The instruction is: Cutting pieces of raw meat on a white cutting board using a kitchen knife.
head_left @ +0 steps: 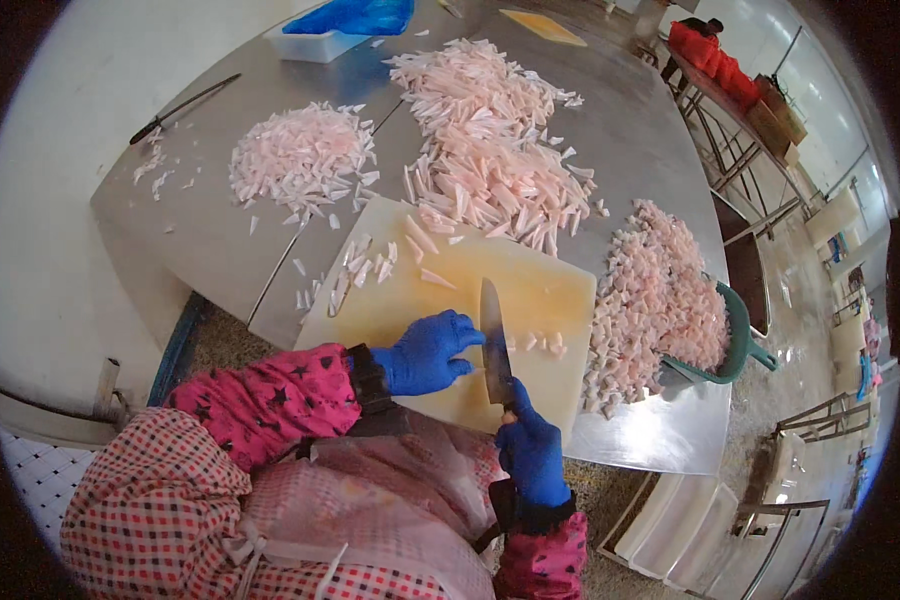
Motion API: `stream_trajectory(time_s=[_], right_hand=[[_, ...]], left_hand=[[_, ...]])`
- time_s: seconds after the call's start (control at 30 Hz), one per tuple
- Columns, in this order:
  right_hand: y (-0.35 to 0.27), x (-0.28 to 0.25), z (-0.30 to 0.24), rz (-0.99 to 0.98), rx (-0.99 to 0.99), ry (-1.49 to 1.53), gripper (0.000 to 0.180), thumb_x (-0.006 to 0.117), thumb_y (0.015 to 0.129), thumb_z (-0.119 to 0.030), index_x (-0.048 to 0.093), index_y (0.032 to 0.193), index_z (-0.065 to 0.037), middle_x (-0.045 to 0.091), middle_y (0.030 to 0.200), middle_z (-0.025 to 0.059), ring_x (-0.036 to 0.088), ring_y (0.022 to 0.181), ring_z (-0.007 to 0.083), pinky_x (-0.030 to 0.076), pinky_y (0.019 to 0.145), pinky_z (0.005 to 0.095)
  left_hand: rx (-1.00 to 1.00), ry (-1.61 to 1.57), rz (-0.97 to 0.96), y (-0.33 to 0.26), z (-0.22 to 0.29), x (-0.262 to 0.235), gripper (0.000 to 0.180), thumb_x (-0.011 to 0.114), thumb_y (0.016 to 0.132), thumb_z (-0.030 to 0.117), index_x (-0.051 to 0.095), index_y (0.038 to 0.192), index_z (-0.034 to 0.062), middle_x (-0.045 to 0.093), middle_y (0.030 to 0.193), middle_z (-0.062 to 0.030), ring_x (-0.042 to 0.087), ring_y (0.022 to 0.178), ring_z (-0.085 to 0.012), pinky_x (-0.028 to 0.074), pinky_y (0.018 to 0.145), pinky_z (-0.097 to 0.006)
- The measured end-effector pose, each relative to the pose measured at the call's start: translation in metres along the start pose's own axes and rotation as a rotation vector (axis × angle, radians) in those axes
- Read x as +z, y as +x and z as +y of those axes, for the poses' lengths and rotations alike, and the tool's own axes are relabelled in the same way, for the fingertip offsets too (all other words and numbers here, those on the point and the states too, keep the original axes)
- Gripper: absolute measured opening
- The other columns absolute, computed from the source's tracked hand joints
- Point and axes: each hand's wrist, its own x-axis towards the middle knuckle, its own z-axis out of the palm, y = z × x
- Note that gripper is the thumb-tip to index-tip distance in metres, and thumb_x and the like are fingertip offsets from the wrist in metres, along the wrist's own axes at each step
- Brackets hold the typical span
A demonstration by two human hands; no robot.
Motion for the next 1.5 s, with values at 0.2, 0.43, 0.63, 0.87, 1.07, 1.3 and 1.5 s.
stream_trajectory(time_s=[0.2, 0.43, 0.63, 0.87, 1.07, 1.3, 1.5], right_hand=[[0.004, -0.011, 0.008, 0.126, -0.090, -0.097, 0.042, 0.047, 0.085, -0.003, 0.043, 0.127, -0.008, 0.047, 0.062, -0.0035, 0.038, 0.046, 0.0034, 0.033, 0.040, 0.0184], [0.003, -0.021, 0.035, 0.179, -0.183, -0.089, 0.044, 0.050, 0.084, -0.003, 0.043, 0.126, -0.009, 0.049, 0.064, -0.0034, 0.037, 0.047, 0.0028, 0.033, 0.040, 0.0193], [0.000, -0.020, 0.026, 0.188, -0.145, -0.058, 0.043, 0.050, 0.083, -0.003, 0.044, 0.126, -0.008, 0.052, 0.069, -0.0036, 0.037, 0.048, 0.0024, 0.034, 0.040, 0.0194], [0.001, -0.017, 0.024, 0.195, -0.177, -0.086, 0.044, 0.050, 0.083, -0.003, 0.043, 0.126, -0.009, 0.049, 0.069, -0.0056, 0.036, 0.050, 0.0017, 0.035, 0.044, 0.0182], [-0.002, -0.018, 0.020, 0.188, -0.164, -0.179, 0.046, 0.048, 0.081, -0.001, 0.044, 0.126, -0.009, 0.048, 0.069, -0.0064, 0.039, 0.051, 0.0037, 0.036, 0.047, 0.0198], [-0.050, -0.004, -0.011, 0.025, -0.318, -0.838, 0.048, 0.051, 0.080, -0.010, 0.041, 0.128, -0.014, 0.057, 0.072, 0.0156, 0.057, 0.054, 0.0272, 0.043, 0.047, 0.0376], [-0.060, -0.001, -0.019, -0.041, -0.289, -0.721, 0.054, 0.052, 0.074, -0.001, 0.043, 0.126, -0.009, 0.051, 0.070, 0.0189, 0.053, 0.061, 0.0245, 0.043, 0.056, 0.0348]], left_hand=[[0.200, 0.121, -0.429, 0.000, 0.018, 0.008, 0.013, 0.058, 0.063, 0.016, 0.054, 0.074, 0.0095, 0.051, 0.083, -0.0097, 0.048, 0.080, -0.0289, 0.038, 0.069, -0.040], [0.059, 0.308, -0.044, -0.011, -0.073, -0.056, 0.017, 0.057, 0.062, 0.010, 0.059, 0.079, 0.0105, 0.053, 0.083, -0.0101, 0.049, 0.081, -0.0304, 0.038, 0.071, -0.042], [-0.101, 0.371, -0.173, 0.033, -0.071, -0.053, 0.014, 0.057, 0.062, 0.010, 0.062, 0.076, 0.0090, 0.055, 0.072, -0.0102, 0.053, 0.071, -0.0302, 0.041, 0.063, -0.041], [-0.075, 0.023, -0.224, 0.030, -0.036, -0.022, 0.009, 0.059, 0.065, 0.012, 0.060, 0.072, 0.0071, 0.055, 0.070, -0.0096, 0.053, 0.070, -0.0302, 0.042, 0.063, -0.041], [-0.074, 0.158, -0.163, 0.010, -0.023, -0.010, 0.010, 0.059, 0.066, 0.014, 0.059, 0.071, 0.0062, 0.053, 0.070, -0.0111, 0.052, 0.068, -0.0319, 0.041, 0.061, -0.043], [-0.076, 0.182, -0.154, 0.008, -0.022, -0.006, 0.006, 0.056, 0.064, 0.013, 0.057, 0.066, 0.0065, 0.052, 0.067, -0.0131, 0.051, 0.064, -0.0335, 0.038, 0.056, -0.045], [-0.052, 0.090, -0.096, 0.008, -0.018, -0.006, 0.003, 0.054, 0.060, 0.009, 0.055, 0.061, 0.0069, 0.051, 0.062, -0.0140, 0.050, 0.061, -0.0344, 0.037, 0.054, -0.046]])
